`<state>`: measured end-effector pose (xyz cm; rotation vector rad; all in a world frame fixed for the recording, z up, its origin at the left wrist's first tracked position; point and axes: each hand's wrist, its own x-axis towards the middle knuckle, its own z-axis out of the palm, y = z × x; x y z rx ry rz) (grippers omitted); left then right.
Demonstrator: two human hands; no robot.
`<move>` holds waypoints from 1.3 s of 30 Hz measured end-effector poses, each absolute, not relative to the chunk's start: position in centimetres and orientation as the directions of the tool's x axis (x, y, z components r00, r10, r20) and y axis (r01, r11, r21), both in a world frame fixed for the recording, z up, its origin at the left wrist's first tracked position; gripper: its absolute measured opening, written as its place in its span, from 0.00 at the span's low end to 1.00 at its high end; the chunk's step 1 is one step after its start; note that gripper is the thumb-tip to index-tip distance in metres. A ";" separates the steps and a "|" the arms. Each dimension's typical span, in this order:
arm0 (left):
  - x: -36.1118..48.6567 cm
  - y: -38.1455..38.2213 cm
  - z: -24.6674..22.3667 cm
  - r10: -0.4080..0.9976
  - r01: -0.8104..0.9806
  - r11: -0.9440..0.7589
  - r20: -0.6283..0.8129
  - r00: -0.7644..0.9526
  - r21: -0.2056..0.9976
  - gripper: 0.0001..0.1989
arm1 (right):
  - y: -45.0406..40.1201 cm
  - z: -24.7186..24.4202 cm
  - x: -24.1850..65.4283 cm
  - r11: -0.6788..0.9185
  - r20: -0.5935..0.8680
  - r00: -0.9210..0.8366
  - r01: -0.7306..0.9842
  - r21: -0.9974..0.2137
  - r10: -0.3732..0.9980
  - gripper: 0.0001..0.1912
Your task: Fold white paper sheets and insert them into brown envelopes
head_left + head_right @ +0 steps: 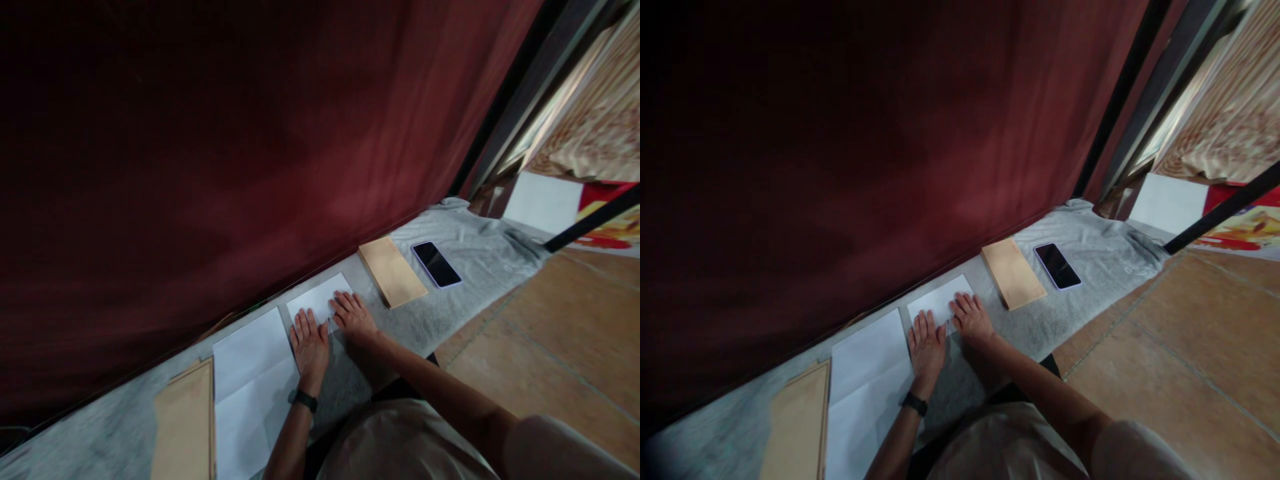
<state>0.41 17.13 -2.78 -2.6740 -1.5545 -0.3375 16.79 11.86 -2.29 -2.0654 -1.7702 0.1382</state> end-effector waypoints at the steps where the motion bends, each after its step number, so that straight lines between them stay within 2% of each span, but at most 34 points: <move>1: 0.4 17.1 -2.8 0.855 0.862 -0.500 0.205 0.477 0.082 0.31 | 12.2 -2.1 17.0 -0.135 0.178 0.215 0.915 -0.380 0.960 0.25; 6: 0.5 17.1 -2.9 0.860 0.867 -0.489 0.216 0.462 0.096 0.33 | 14.1 -0.5 18.7 -0.384 0.048 0.458 0.793 -0.473 0.888 0.27; 11: 0.6 17.0 -2.8 0.868 0.865 -0.482 0.213 0.449 0.140 0.32 | 15.8 0.6 20.1 -0.537 -0.088 0.590 0.650 -0.538 0.803 0.20; 16: 0.5 17.1 -2.7 0.870 0.863 -0.483 0.193 0.454 0.144 0.33 | 16.7 0.3 21.1 -0.568 -0.152 0.614 0.571 -0.593 0.775 0.15; 22: 0.2 17.3 -3.1 0.861 0.857 -0.497 0.197 0.468 0.135 0.33 | 16.8 -0.4 22.6 -0.528 -0.223 0.590 0.413 -0.742 0.776 0.07; 25: -0.1 17.6 -2.9 0.853 0.840 -0.516 0.193 0.485 0.170 0.32 | 16.2 -0.5 23.3 -0.469 -0.230 0.576 0.307 -0.828 0.785 0.03; 28: -0.3 18.3 -2.0 0.849 0.800 -0.528 0.218 0.482 0.284 0.31 | 15.1 -0.6 23.4 -0.400 -0.239 0.586 0.161 -0.902 0.775 0.04; 31: -0.2 19.0 -0.9 0.886 0.750 -0.464 0.258 0.386 0.472 0.31 | 13.4 -0.8 22.5 -0.322 -0.265 0.602 -0.013 -0.947 0.754 0.10; 33: -0.1 19.1 -0.5 0.926 0.698 -0.378 0.233 0.298 0.608 0.33 | 12.2 -0.9 21.5 -0.273 -0.291 0.595 -0.122 -0.954 0.749 0.13; 37: 0.4 18.0 -1.0 0.993 0.464 -0.058 0.001 0.122 0.884 0.35 | 9.9 -1.2 19.3 -0.212 -0.334 0.548 -0.275 -0.938 0.767 0.15; 39: 0.7 17.0 -1.5 0.978 0.276 0.135 -0.172 0.114 0.952 0.35 | 9.1 -1.4 18.4 -0.203 -0.348 0.530 -0.313 -0.928 0.773 0.15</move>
